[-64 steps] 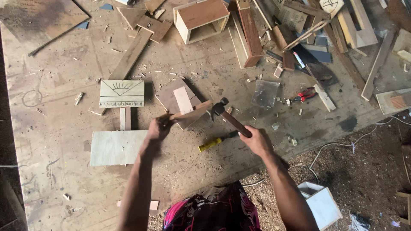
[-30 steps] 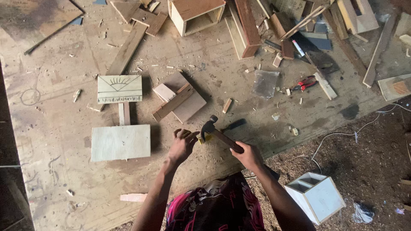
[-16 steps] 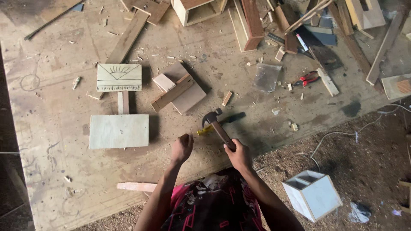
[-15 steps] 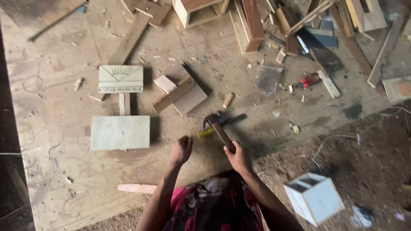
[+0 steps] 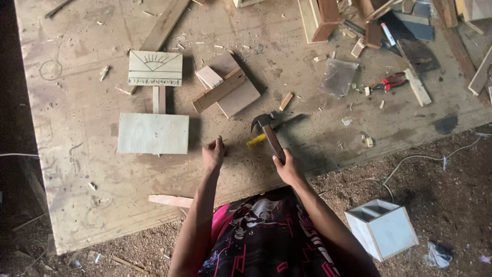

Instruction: The person assembles small wooden boxes by hand, using a hammer and chisel to fit pieces together. They repeatedly position and tap wooden components, occasionally adjusting the box orientation on the workbench.

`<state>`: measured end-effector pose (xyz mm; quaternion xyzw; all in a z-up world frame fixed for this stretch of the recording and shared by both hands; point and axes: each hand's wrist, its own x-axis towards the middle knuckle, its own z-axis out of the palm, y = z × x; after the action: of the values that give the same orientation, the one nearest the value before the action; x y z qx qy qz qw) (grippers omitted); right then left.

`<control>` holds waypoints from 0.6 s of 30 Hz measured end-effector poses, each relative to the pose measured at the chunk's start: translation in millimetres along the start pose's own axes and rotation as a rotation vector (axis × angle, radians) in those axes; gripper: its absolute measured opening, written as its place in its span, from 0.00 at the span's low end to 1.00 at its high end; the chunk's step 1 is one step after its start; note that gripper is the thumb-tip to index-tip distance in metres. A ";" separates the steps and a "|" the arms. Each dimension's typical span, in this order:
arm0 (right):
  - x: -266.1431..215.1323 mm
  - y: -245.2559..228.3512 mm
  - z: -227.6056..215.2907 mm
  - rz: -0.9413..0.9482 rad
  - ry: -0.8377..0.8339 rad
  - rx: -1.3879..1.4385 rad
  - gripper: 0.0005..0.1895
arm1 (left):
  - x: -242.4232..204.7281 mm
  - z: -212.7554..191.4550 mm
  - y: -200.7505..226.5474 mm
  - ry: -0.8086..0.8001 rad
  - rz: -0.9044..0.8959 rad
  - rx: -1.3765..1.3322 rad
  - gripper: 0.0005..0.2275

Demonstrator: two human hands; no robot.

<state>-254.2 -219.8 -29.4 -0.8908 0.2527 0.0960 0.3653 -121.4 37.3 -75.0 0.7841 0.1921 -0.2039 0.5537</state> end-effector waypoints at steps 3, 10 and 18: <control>5.9 -1.5 3.5 0.073 -0.063 0.142 0.21 | -0.6 -6.7 15.3 -0.097 -0.008 -0.026 0.23; 4.1 -6.2 -4.0 0.029 -0.051 0.061 0.19 | 27.4 -33.8 39.2 0.433 0.646 0.445 0.25; 3.9 6.3 -2.2 -0.013 -0.020 0.020 0.22 | 121.5 -71.4 115.2 0.170 0.539 0.557 0.28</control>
<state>-254.1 -226.7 -33.0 -0.8878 0.2440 0.0999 0.3772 49.4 78.0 -27.0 0.9407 -0.0381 -0.0298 0.3357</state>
